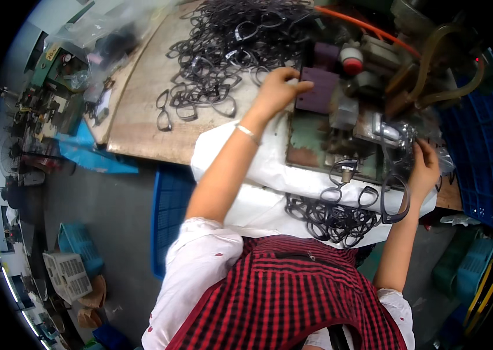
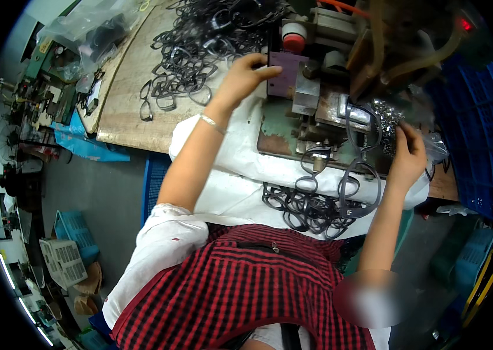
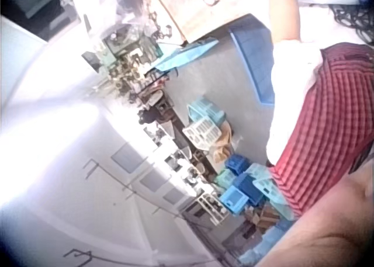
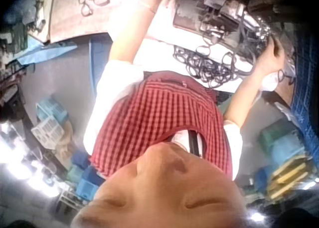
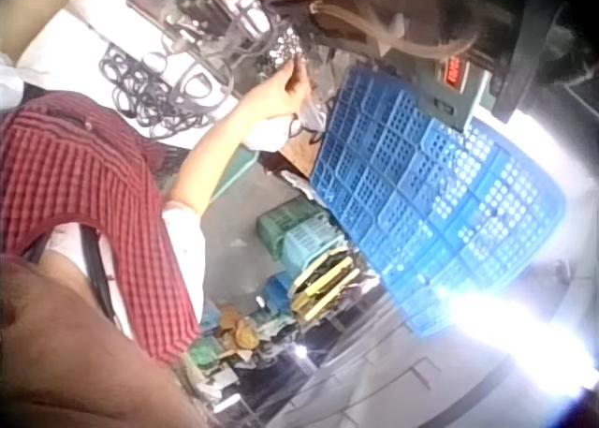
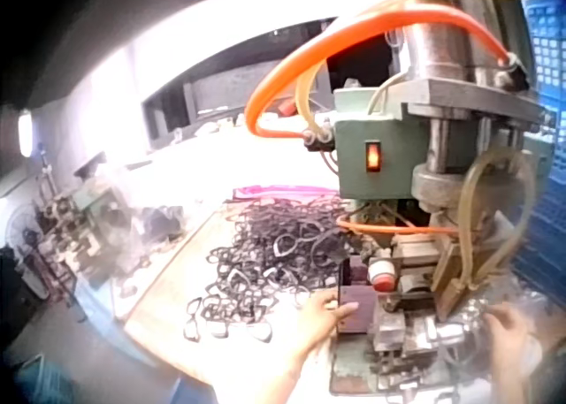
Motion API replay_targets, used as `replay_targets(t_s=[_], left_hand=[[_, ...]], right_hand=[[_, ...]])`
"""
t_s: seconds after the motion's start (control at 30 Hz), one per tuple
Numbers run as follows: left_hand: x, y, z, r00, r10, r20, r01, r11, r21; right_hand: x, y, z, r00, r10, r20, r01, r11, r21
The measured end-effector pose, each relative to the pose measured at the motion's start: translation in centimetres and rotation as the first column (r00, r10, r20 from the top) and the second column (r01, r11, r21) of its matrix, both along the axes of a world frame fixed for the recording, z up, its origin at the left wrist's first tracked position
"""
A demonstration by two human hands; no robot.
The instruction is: The person repeatedly picks black rubber rings and small metal components from piles on a workbench, places them into a machine, and removes the assembled units. The process is continuous and repetitive throughout the clip.
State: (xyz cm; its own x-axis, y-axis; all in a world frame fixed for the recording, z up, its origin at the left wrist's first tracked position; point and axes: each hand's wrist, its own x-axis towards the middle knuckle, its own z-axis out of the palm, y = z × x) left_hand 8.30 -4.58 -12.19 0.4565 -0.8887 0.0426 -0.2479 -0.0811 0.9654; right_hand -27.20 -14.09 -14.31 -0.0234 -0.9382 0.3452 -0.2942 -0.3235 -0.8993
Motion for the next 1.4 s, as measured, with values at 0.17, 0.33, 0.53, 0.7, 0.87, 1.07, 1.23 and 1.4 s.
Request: replay_targets(t_s=[0.17, 0.33, 0.53, 0.7, 0.87, 1.07, 1.23, 1.4], left_hand=[[5.0, 6.5, 0.3, 0.665, 0.039, 0.746, -0.079, 0.997, 0.019], [9.6, 10.2, -4.5, 0.181, -0.029, 0.983, -0.382, 0.919, 0.097], [6.1, 7.7, -1.6, 0.219, 0.357, 0.908, -0.259, 0.919, -0.299], [-3.1, 7.2, 7.0, 0.979, 0.103, -0.174, -0.181, 0.83, -0.527], [-6.4, 3.3, 13.1, 0.922, 0.006, 0.388, 0.29, 0.655, -0.698], [-8.6, 5.1, 13.9, 0.965, -0.241, 0.106, 0.253, 0.735, -0.629], [-12.5, 8.1, 12.4, 0.481, -0.532, -0.697, 0.65, 0.75, -0.124], [-14.8, 4.7, 10.0, 0.431, -0.289, -0.855, 0.576, 0.817, 0.015]], right_hand=[[-5.2, 2.2, -1.1, 0.989, -0.079, 0.126, 0.07, 0.995, 0.072], [-1.5, 4.5, 4.2, 0.967, 0.195, 0.167, -0.211, 0.974, 0.084], [6.5, 2.9, 9.3, 0.889, 0.395, 0.234, -0.425, 0.9, 0.094], [7.6, 3.9, 9.9, 0.829, 0.426, 0.362, -0.492, 0.864, 0.109], [9.0, 4.6, 10.0, 0.673, 0.41, 0.616, -0.612, 0.776, 0.152], [7.5, 7.8, 11.5, 0.806, 0.437, 0.4, -0.499, 0.864, 0.062], [1.8, 1.5, 4.2, 0.782, -0.12, -0.612, -0.048, 0.967, -0.251], [1.5, 0.1, -0.3, 0.693, -0.286, -0.662, 0.053, 0.936, -0.349]])
